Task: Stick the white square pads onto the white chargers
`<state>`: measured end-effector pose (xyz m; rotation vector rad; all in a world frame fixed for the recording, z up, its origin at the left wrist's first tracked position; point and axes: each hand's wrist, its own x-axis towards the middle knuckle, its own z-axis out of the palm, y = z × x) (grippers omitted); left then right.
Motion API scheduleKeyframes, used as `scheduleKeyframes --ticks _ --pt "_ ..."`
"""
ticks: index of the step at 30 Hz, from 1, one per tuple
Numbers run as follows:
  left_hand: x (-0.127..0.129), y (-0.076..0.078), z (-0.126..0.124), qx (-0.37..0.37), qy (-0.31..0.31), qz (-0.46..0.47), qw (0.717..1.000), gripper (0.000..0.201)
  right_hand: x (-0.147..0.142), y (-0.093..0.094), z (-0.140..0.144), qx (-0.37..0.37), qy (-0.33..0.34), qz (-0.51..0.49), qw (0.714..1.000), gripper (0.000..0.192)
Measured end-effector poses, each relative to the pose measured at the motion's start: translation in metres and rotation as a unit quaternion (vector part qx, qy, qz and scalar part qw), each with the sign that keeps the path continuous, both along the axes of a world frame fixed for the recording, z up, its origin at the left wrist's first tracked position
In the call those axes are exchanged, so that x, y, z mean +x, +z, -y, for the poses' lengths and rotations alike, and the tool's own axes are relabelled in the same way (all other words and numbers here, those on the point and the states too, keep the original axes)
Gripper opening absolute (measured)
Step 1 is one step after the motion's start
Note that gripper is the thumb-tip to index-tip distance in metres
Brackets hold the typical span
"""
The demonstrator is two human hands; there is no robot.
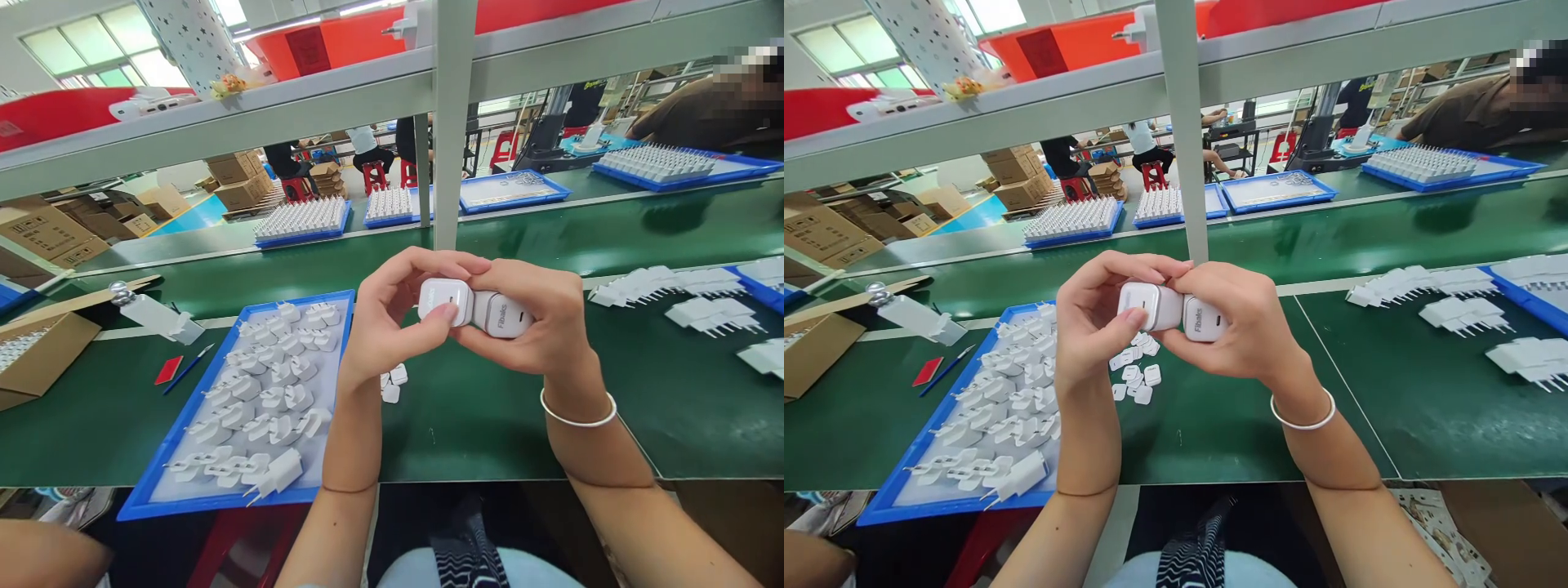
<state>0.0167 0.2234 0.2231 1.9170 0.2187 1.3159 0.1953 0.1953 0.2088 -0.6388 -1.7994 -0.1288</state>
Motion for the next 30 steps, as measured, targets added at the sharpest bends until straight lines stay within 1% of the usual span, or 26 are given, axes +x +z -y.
scheduleKeyframes --ticks 2,5,7,12,15,18,22,25,27,30 --pt "-0.001 0.000 0.000 -0.002 -0.009 -0.005 1.000 0.020 0.001 0.001 0.001 -0.005 0.008 0.009 1.000 0.024" --pt "-0.001 0.001 0.001 -0.034 -0.019 -0.015 0.999 0.021 0.006 0.003 0.002 -0.025 0.011 0.038 0.999 0.019" --pt "-0.001 0.001 0.002 -0.055 -0.027 -0.026 0.998 0.021 0.010 0.004 0.004 -0.037 0.005 0.063 0.997 0.017" --pt "0.005 0.002 0.004 -0.077 -0.044 -0.041 0.995 0.020 0.019 0.005 0.007 -0.042 -0.022 0.098 0.994 0.014" --pt "0.009 0.002 0.005 -0.085 -0.044 -0.041 0.995 0.015 0.022 0.006 0.008 -0.035 -0.037 0.109 0.993 0.012" --pt "0.013 0.000 0.006 -0.088 -0.040 -0.037 0.995 0.016 0.026 0.006 0.007 -0.035 -0.039 0.118 0.992 0.011" --pt "0.016 -0.003 0.011 -0.068 -0.021 -0.029 0.997 0.025 0.030 0.006 0.006 -0.044 -0.038 0.120 0.991 0.013" --pt "0.017 -0.004 0.015 -0.038 -0.002 -0.042 0.998 0.032 0.031 0.006 0.004 -0.053 -0.031 0.114 0.992 0.012" --pt "0.017 -0.004 0.016 -0.014 0.004 -0.058 0.998 0.035 0.031 0.006 0.001 -0.059 -0.018 0.109 0.992 0.011" --pt "0.016 -0.003 0.016 0.022 0.016 -0.078 0.997 0.038 0.033 0.007 -0.003 -0.062 0.026 0.094 0.993 0.013"
